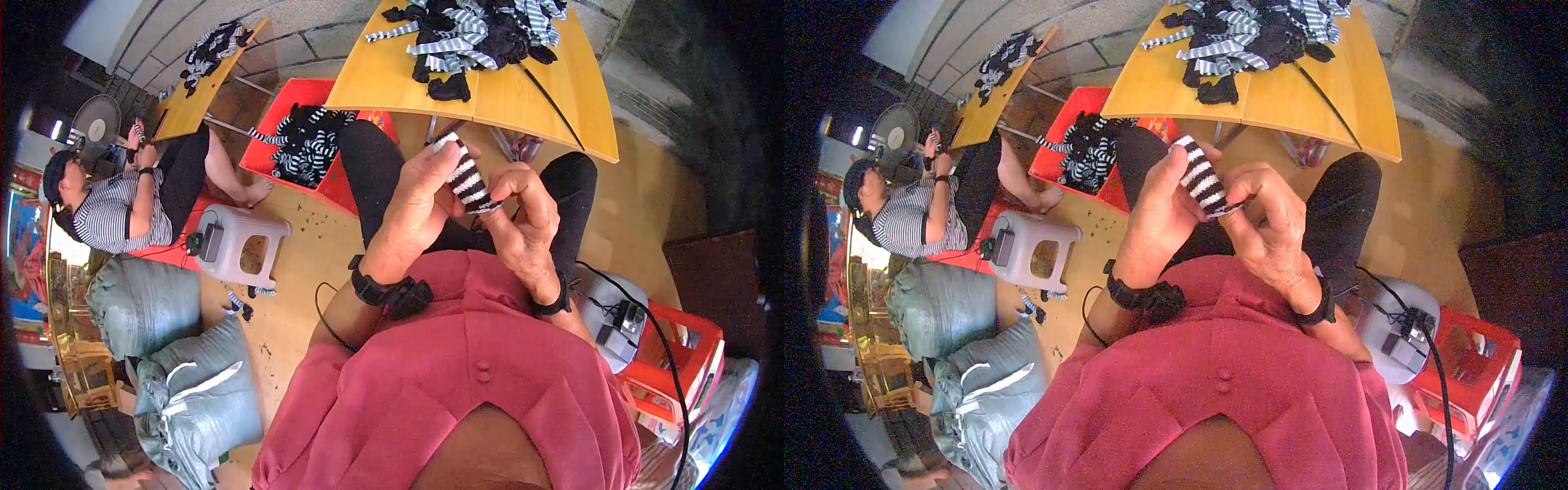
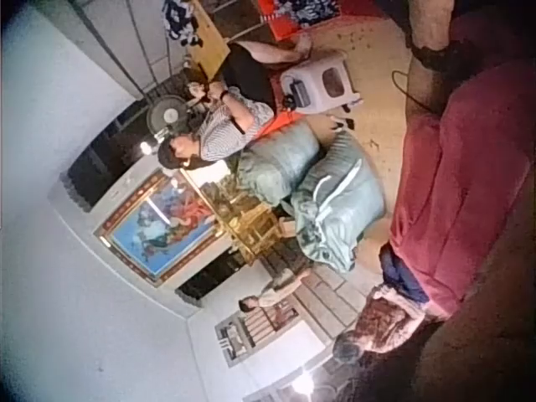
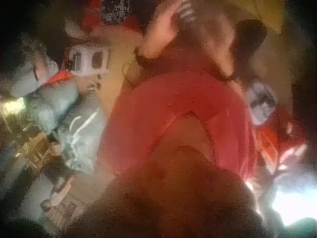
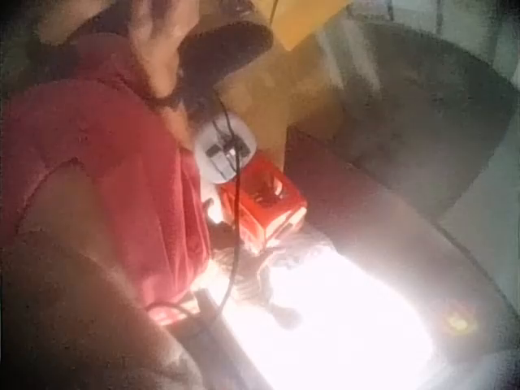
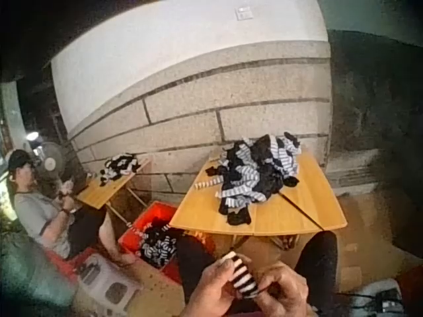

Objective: Turning small striped fabric tubes right-side out using a thin turning rod.

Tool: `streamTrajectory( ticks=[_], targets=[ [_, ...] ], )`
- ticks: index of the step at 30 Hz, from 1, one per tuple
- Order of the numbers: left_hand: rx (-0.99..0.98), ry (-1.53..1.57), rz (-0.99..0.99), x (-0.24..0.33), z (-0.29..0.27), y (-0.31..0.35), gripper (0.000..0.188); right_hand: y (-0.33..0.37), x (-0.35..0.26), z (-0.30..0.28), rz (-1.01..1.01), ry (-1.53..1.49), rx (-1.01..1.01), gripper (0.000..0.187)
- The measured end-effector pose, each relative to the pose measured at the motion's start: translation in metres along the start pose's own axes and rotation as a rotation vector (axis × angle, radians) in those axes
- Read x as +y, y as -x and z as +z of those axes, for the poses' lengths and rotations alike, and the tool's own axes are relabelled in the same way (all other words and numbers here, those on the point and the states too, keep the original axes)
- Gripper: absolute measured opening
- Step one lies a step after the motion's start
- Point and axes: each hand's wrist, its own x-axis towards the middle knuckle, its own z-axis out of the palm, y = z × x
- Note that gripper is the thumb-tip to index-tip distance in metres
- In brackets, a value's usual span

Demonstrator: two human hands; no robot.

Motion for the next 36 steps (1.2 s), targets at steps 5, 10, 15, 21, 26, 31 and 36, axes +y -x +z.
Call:
streamTrajectory(
  ticks=[5,10,15,21,26,31,36],
  targets=[
    [0.062,-0.135,0.002,-0.001,-0.007,-0.001,0.021,-0.012,-0.003,-0.004,-0.18,0.195,-0.063,0.03],
    [0.105,-0.167,-0.028,-0.003,-0.005,-0.005,0.019,-0.014,-0.003,-0.004,-0.317,0.231,-0.144,0.026],
    [0.109,0.162,-0.05,-0.003,-0.017,-0.016,0.022,-0.02,-0.006,-0.009,-0.187,0.119,-0.088,0.018],
    [0.077,0.359,-0.041,0.008,-0.026,-0.019,0.017,-0.046,0.094,-0.066,0.157,0.625,0.158,0.014],
    [-0.025,0.449,0.011,0.01,-0.033,-0.028,0.02,-0.054,0.174,-0.095,0.213,1.204,0.078,0.022],
    [0.084,0.437,0.039,0.016,-0.037,-0.032,0.033,-0.048,0.193,-0.098,0.389,1.225,-0.112,0.018],
    [0.197,0.419,0.063,0.018,-0.05,-0.046,0.03,-0.042,0.177,-0.107,0.422,1.316,-0.187,0.015]
  ],
)
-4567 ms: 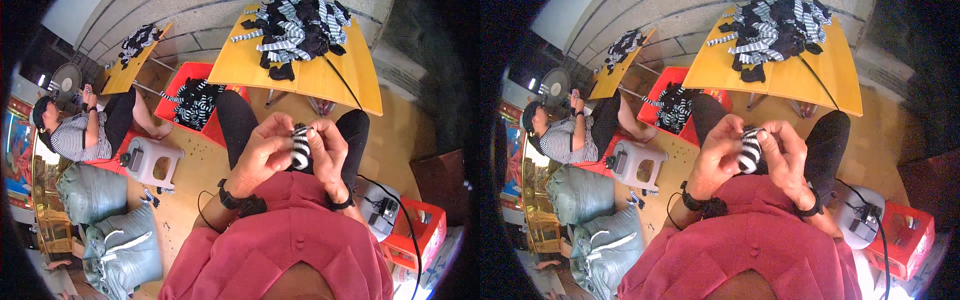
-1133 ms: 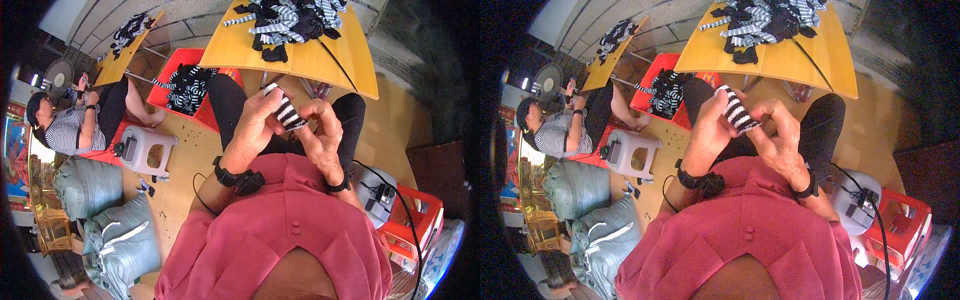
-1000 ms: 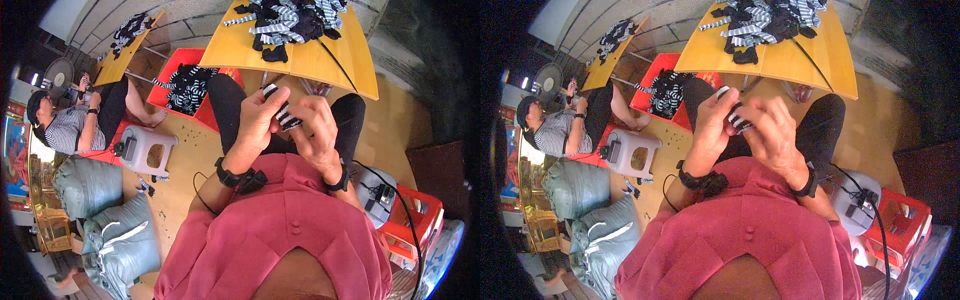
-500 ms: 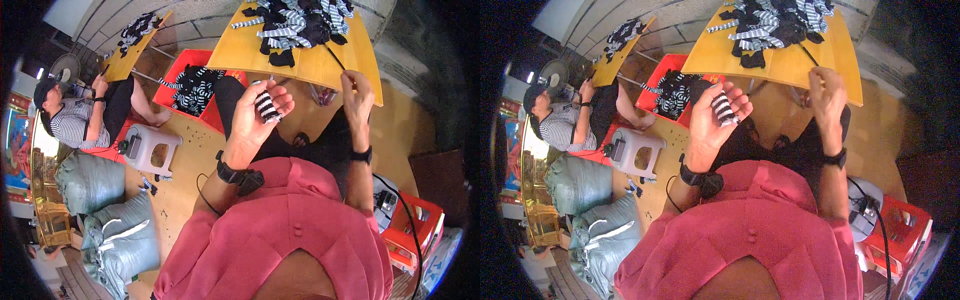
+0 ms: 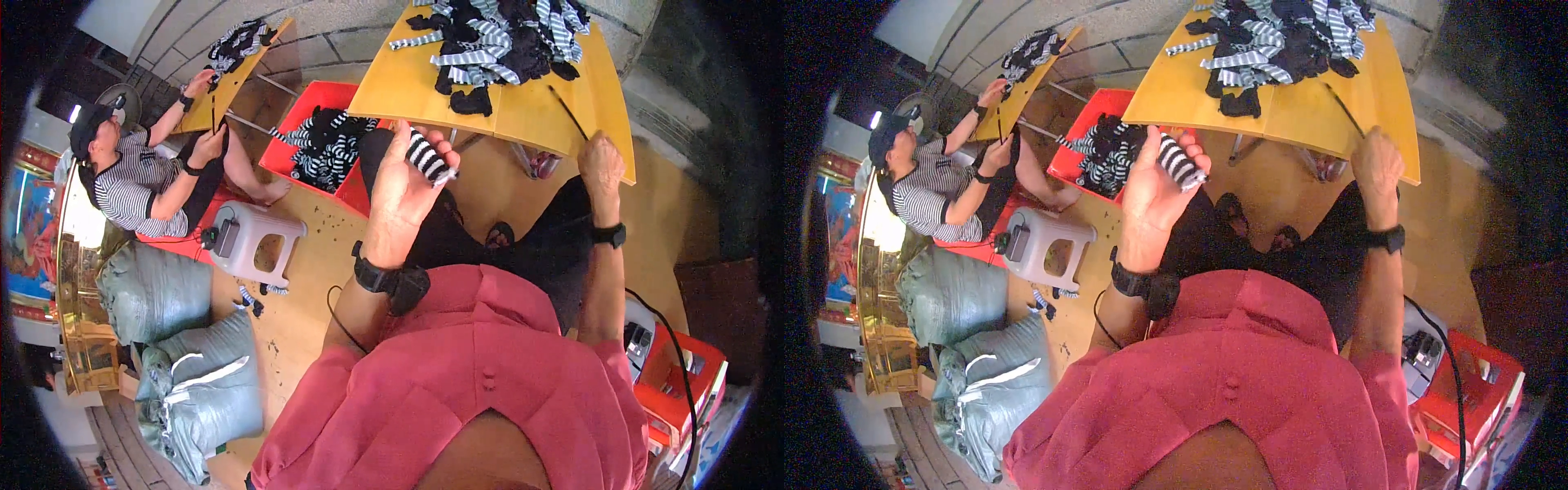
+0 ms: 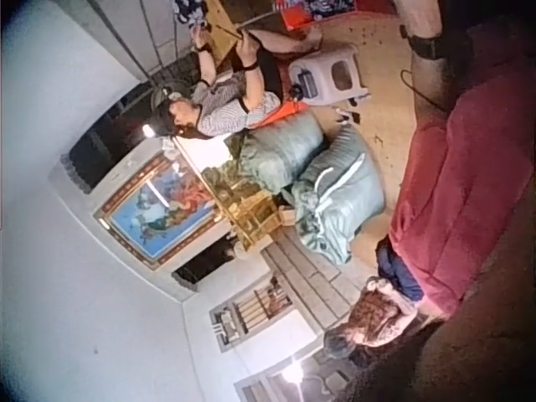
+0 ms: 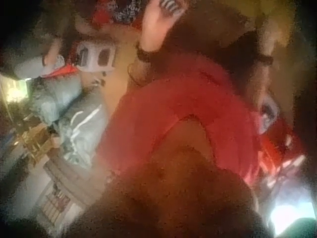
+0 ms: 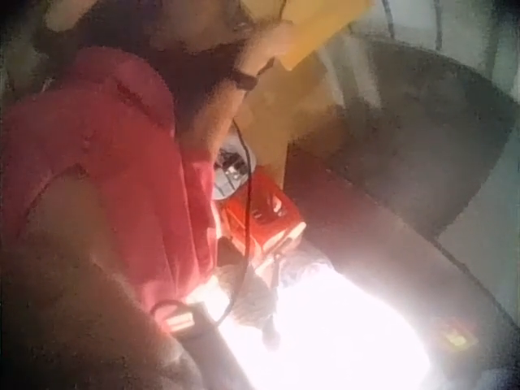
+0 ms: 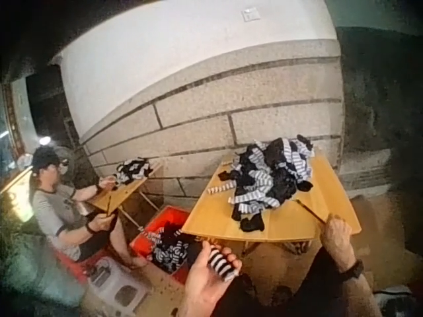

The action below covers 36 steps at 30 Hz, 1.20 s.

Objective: Turning small striped fabric tubes right-side out using a thin turning rod.

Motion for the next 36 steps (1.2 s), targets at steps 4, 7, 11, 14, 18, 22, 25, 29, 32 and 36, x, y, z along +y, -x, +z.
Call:
streamTrajectory(
  ticks=[4,7,11,14,18,22,25,29,32,36],
  targets=[
    [-0.007,0.012,0.016,0.008,-0.003,-0.006,0.021,0.037,0.006,-0.036,0.045,-0.043,-0.027,0.015],
    [-0.059,0.045,0.037,0.013,-0.003,-0.013,0.022,0.072,-0.012,-0.074,0.143,-0.674,-0.017,0.02],
    [-0.081,0.125,0.064,0.019,0.008,-0.006,0.021,0.133,-0.053,-0.132,0.156,-1.16,-0.404,0.018],
    [-0.106,0.152,0.071,0.018,0.015,-0.004,0.021,0.153,-0.068,-0.132,0.072,-1.304,-0.405,0.016],
    [-0.157,0.163,0.093,0.019,0.02,-0.001,0.022,0.158,-0.078,-0.132,0.03,-1.233,-0.399,0.015],
    [-0.165,0.11,0.138,0.015,0.029,0.005,0.023,0.157,-0.082,-0.131,0.019,-1.242,-0.364,0.014],
    [-0.194,0.064,0.144,0.008,0.039,0.014,0.024,0.154,-0.089,-0.133,0.016,-1.246,-0.326,0.014],
    [-0.297,0.004,0.172,0.001,0.047,0.025,0.021,0.158,-0.093,-0.134,0.023,-1.194,-0.337,0.013],
    [-0.334,-0.023,0.246,-0.004,0.053,0.036,0.015,0.162,-0.096,-0.132,0.026,-1.227,-0.38,0.013],
    [-0.361,-0.168,0.344,-0.012,0.074,0.059,0.022,0.168,-0.1,-0.131,-0.005,-1.256,-0.315,0.012]
  ],
)
